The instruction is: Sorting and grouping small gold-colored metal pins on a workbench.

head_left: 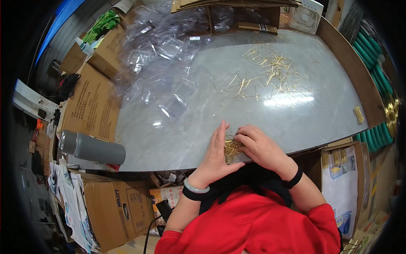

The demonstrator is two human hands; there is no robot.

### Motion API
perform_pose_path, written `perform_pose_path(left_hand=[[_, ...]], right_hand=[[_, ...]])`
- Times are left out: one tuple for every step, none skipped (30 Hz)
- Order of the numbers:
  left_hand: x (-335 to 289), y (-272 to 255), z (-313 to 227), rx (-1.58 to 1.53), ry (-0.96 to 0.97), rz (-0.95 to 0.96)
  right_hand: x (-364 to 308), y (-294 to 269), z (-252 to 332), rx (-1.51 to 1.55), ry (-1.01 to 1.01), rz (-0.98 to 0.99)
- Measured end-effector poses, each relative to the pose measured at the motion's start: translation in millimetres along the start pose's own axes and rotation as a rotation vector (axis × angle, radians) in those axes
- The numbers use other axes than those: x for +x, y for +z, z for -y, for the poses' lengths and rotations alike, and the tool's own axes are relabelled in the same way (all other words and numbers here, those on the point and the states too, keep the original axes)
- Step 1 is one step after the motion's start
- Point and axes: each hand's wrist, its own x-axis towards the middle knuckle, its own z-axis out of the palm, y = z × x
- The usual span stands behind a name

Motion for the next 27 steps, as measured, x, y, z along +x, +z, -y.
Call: perform_pose_path(left_hand=[[-2.2, -6.7, 1.2, 0.047, 0.001, 0.042], [-4.0, -12.2, 2.2, 0.093, 0.001, 0.084], [-5.5, -17.1, 3.3, 0.14, 0.002, 0.114], [-6.5, -21.4, 4.2, 0.186, 0.004, 0.145], [-6.5, -23.6, 4.4, 0.232, 0.006, 0.176], [-5.5, -25.0, 2.5, 0.232, 0.002, 0.178], [-3.6, -26.4, -0.8, 0.231, -0.002, 0.18], [-1.7, -27.4, -3.2, 0.23, -0.005, 0.182], [-0.2, -28.0, -4.6, 0.233, -0.009, 0.186], [1.3, -28.6, -5.6, 0.236, -0.014, 0.19], [2.1, -28.9, -6.8, 0.24, -0.019, 0.195], [2.4, -28.2, -8.0, 0.24, -0.039, 0.181], [2.8, -27.4, -9.3, 0.24, -0.059, 0.168], [3.2, -26.4, -10.1, 0.24, -0.079, 0.155], [3.3, -24.7, -10.5, 0.245, -0.1, 0.14], [3.0, -22.7, -11.0, 0.25, -0.121, 0.124], [2.6, -20.5, -11.5, 0.255, -0.142, 0.109], [1.8, -18.4, -12.0, 0.274, -0.13, 0.066], [0.9, -16.2, -12.5, 0.292, -0.118, 0.024], [0.2, -13.9, -12.7, 0.311, -0.106, -0.019], [-0.7, -10.3, -11.8, 0.319, -0.109, -0.05], [-1.6, -6.4, -10.2, 0.327, -0.112, -0.082], [-1.8, -3.6, -9.5, 0.336, -0.116, -0.114], [-0.6, -1.6, -10.1, 0.328, -0.115, -0.137], [0.9, -0.3, -11.1, 0.32, -0.115, -0.16], [1.8, 0.3, -12.0, 0.313, -0.116, -0.183], [2.4, -0.4, -12.6, 0.27, -0.123, -0.176]], right_hand=[[-2.7, 2.6, -1.0, 0.027, 0.043, 0.0], [-4.7, 4.4, -1.9, 0.053, 0.086, -0.001], [-5.6, 5.7, -2.5, 0.034, 0.078, -0.027], [-6.4, 6.6, -2.9, 0.015, 0.072, -0.054], [-6.7, 7.1, -2.9, -0.004, 0.066, -0.081], [-4.3, 5.0, -0.4, -0.022, -0.005, -0.105], [-0.9, 0.7, 4.0, -0.04, -0.075, -0.129], [1.3, -1.6, 6.5, -0.058, -0.145, -0.153], [0.8, -2.1, 5.6, -0.048, -0.144, -0.11], [-1.1, -2.7, 3.3, -0.037, -0.144, -0.067], [-2.8, -3.2, 1.1, -0.027, -0.143, -0.024], [-5.6, -2.7, -0.3, -0.007, -0.095, -0.008], [-8.9, -1.8, -1.2, 0.013, -0.048, 0.008], [-11.0, -0.3, -1.8, 0.033, -0.001, 0.025], [-11.9, 1.9, -2.9, 0.02, -0.003, -0.005], [-12.5, 4.4, -4.2, 0.007, -0.006, -0.035], [-12.6, 5.6, -5.1, -0.006, -0.009, -0.065], [-11.1, 5.7, -4.9, -0.022, -0.03, -0.084], [-8.3, 5.7, -4.2, -0.037, -0.052, -0.104], [-5.9, 5.8, -3.6, -0.052, -0.073, -0.124], [-5.1, 5.8, -3.0, -0.053, -0.06, -0.12], [-4.3, 5.8, -2.5, -0.054, -0.047, -0.116], [-3.9, 6.1, -2.2, -0.055, -0.033, -0.112], [-3.8, 6.7, -2.2, -0.05, -0.009, -0.109], [-3.9, 7.6, -2.3, -0.045, 0.016, -0.106], [-4.1, 8.5, -2.8, -0.04, 0.04, -0.103], [-4.1, 8.4, -4.2, -0.062, 0.031, -0.119]])
